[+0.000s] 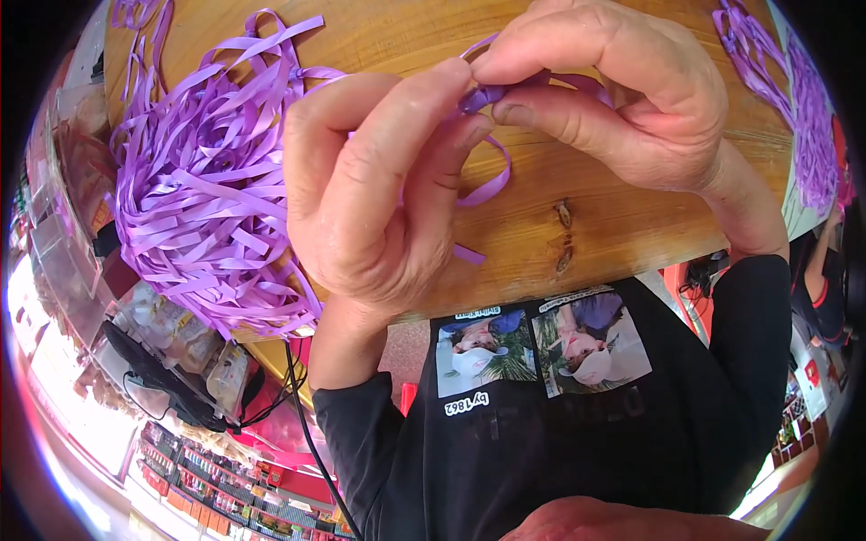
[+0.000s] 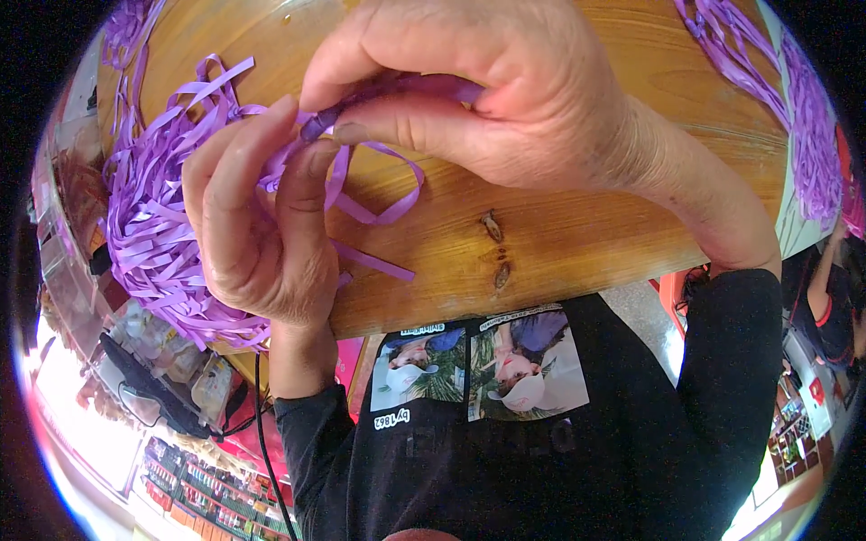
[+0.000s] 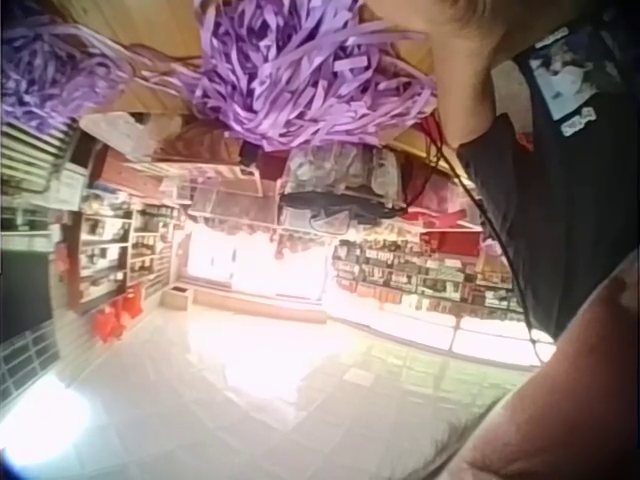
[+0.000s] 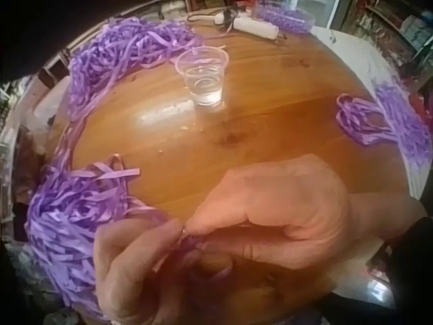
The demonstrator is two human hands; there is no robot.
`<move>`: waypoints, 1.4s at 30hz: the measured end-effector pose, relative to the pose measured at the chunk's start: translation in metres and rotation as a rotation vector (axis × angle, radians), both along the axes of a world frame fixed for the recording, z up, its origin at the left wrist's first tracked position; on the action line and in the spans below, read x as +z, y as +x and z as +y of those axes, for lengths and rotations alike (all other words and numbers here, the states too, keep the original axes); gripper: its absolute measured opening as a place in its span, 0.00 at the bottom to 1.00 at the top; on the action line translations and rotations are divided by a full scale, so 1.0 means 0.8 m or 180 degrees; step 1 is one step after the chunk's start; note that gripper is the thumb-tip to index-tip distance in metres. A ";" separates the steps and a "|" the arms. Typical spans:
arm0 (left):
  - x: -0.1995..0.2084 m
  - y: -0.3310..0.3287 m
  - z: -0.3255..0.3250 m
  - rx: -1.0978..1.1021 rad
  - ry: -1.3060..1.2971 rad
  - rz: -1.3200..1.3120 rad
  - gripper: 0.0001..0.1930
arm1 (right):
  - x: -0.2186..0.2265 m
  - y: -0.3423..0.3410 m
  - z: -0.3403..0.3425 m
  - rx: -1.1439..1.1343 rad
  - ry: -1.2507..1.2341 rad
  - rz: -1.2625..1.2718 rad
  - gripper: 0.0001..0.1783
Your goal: The person picks up a purple ribbon and threads it through a purple plastic bead by hand. They then tie a knot in the ribbon to secure the bead and place the finished piece onto a pile of ribbons.
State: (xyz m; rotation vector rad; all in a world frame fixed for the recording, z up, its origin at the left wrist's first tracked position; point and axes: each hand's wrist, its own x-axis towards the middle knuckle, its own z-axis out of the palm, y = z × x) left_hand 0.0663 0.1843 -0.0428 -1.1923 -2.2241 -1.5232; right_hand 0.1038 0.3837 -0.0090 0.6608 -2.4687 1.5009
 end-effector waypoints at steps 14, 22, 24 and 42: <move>-0.004 0.012 0.001 -0.0099 0.0533 -0.1548 0.08 | 0.029 0.005 0.001 0.0032 0.0754 -0.0150 0.15; -0.004 0.010 0.003 -0.0217 0.0596 -0.1959 0.10 | 0.024 0.012 0.002 0.0097 0.0205 -0.0519 0.14; -0.009 0.007 0.004 -0.0311 0.0623 -0.1559 0.10 | 0.018 0.010 0.002 0.0139 0.0077 -0.0615 0.13; -0.001 0.004 -0.001 -0.0535 0.0634 -0.2407 0.07 | 0.008 0.015 -0.027 -0.0555 -0.0315 0.0233 0.08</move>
